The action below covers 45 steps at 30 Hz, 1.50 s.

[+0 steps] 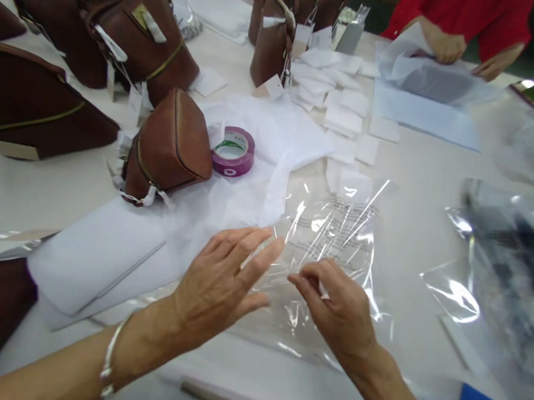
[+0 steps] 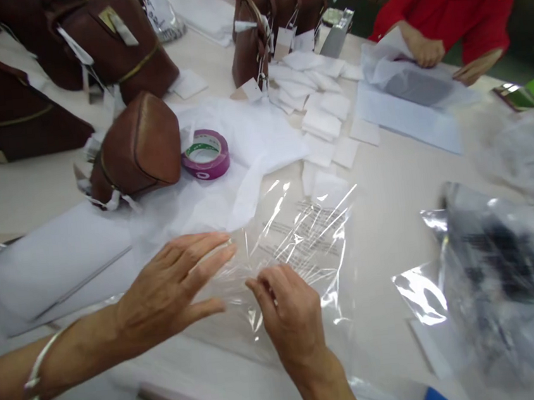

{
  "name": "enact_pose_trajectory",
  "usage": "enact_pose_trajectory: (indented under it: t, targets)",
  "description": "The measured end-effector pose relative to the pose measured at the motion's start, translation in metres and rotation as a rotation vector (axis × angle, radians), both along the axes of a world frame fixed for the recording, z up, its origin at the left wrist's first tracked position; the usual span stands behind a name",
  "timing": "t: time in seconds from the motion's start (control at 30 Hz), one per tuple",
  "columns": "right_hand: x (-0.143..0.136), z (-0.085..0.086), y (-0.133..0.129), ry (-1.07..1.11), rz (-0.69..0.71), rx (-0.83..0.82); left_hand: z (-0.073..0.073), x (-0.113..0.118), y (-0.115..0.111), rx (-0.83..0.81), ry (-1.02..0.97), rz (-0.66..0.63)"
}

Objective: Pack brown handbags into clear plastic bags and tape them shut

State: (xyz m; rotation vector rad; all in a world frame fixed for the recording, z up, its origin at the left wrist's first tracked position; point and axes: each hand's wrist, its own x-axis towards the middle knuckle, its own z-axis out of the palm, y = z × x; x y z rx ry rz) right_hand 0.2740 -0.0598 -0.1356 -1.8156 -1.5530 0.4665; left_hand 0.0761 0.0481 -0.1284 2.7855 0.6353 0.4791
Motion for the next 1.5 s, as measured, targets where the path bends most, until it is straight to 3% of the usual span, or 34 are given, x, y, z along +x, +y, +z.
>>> enact_pose_trajectory:
  t: [0.1,0.2,0.33,0.43,0.53,0.6,0.67,0.77,0.83,0.9,1.03,1.13,1.23,1.33,1.5]
  targets:
    - [-0.023,0.005,0.007,-0.128,0.143,0.111,0.012,0.014,-0.007,0.113,0.002,-0.028]
    - [-0.028,0.010,0.007,-0.242,0.199,0.084,0.005,0.015,-0.001,0.173,0.122,-0.043]
    - [0.005,0.009,-0.020,-0.586,0.153,-0.042,-0.007,-0.024,0.012,0.207,0.192,0.030]
    - [0.030,-0.001,-0.060,-0.654,-0.050,-0.108,-0.010,-0.065,0.011,0.136,0.239,0.221]
    - [0.029,-0.013,-0.100,-0.466,-0.294,-0.319,-0.012,-0.092,-0.003,-0.205,0.280,0.509]
    - [0.016,-0.021,-0.117,-0.175,-0.477,-0.480,-0.013,-0.098,-0.013,-0.619,0.227,0.675]
    - [0.002,-0.025,-0.123,0.254,-0.681,-0.548,-0.013,-0.096,-0.019,-1.085,0.034,0.780]
    - [-0.009,-0.022,-0.116,0.913,-0.836,-0.474,-0.010,-0.087,-0.021,-1.629,-0.393,0.835]
    - [-0.009,-0.012,-0.108,1.188,-0.854,-0.399,-0.004,-0.080,-0.019,-1.833,-0.633,0.827]
    - [-0.004,0.001,-0.100,1.326,-0.845,-0.349,0.003,-0.075,-0.016,-1.928,-0.792,0.802]
    - [0.010,0.014,-0.093,1.433,-0.837,-0.327,0.007,-0.069,-0.014,-1.866,-0.921,0.766]
    - [0.015,0.002,-0.095,1.364,-0.867,-0.262,-0.006,-0.073,-0.017,-1.732,-0.878,0.652]
    - [0.011,-0.021,-0.107,1.179,-0.786,-0.248,-0.025,-0.083,-0.024,-1.529,-0.612,0.457]
    - [0.003,-0.036,-0.125,1.007,-0.691,-0.411,-0.036,-0.093,-0.032,-1.310,-0.240,0.283]
    - [-0.011,-0.030,-0.147,0.873,-0.563,-0.649,-0.030,-0.104,-0.045,-1.123,0.105,0.023]
